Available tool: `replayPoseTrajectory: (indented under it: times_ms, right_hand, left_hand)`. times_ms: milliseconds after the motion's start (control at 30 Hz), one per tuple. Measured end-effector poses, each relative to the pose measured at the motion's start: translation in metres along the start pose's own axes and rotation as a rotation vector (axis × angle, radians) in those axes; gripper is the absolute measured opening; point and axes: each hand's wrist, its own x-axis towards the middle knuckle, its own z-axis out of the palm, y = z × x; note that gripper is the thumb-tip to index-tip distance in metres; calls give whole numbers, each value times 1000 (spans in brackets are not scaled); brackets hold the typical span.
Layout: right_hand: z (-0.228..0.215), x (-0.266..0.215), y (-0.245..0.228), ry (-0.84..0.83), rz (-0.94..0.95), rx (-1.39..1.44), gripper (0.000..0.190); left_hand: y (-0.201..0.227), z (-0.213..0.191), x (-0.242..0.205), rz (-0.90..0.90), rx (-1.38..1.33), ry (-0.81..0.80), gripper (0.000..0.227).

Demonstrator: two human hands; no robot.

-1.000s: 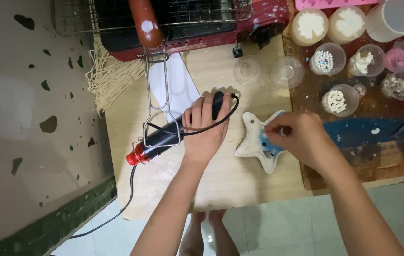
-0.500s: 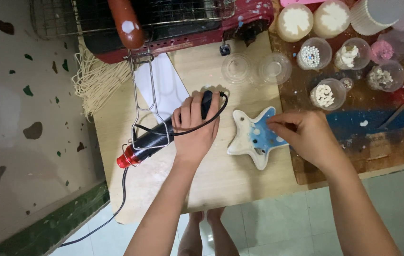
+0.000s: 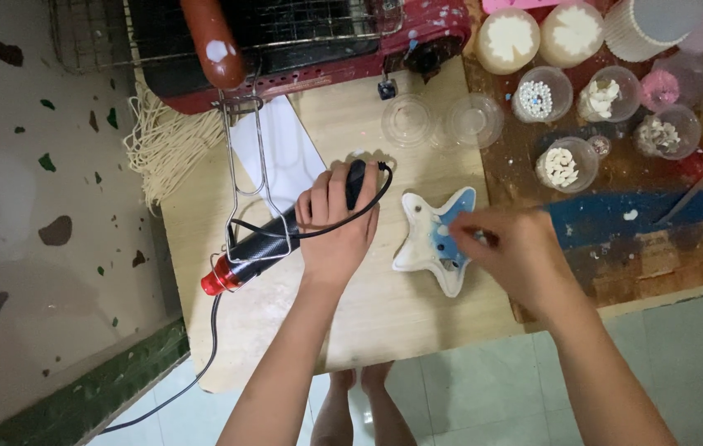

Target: Decorating starfish-shaped candles with small pearls and assembling various decorative candle elements at a workbench.

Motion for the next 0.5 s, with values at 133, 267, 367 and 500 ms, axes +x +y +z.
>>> replayPoseTrajectory:
  times_ms: [133,267,367,500]
  right_hand:
    - [4,-25,3,26,-47,-63,23]
    - [15,-32,1,136,-53,-90,22]
    - [23,-30,0,223,-117,-74,17]
    - [21,-31,5,306,-251,-95,13]
  left_hand:
    - [0,1,0,0,33,4,51]
    - [0,1,0,-1,16,8,53]
    - [0,1,0,-1,4,-8,55]
    - [0,1,-1,-3,11,-34,55]
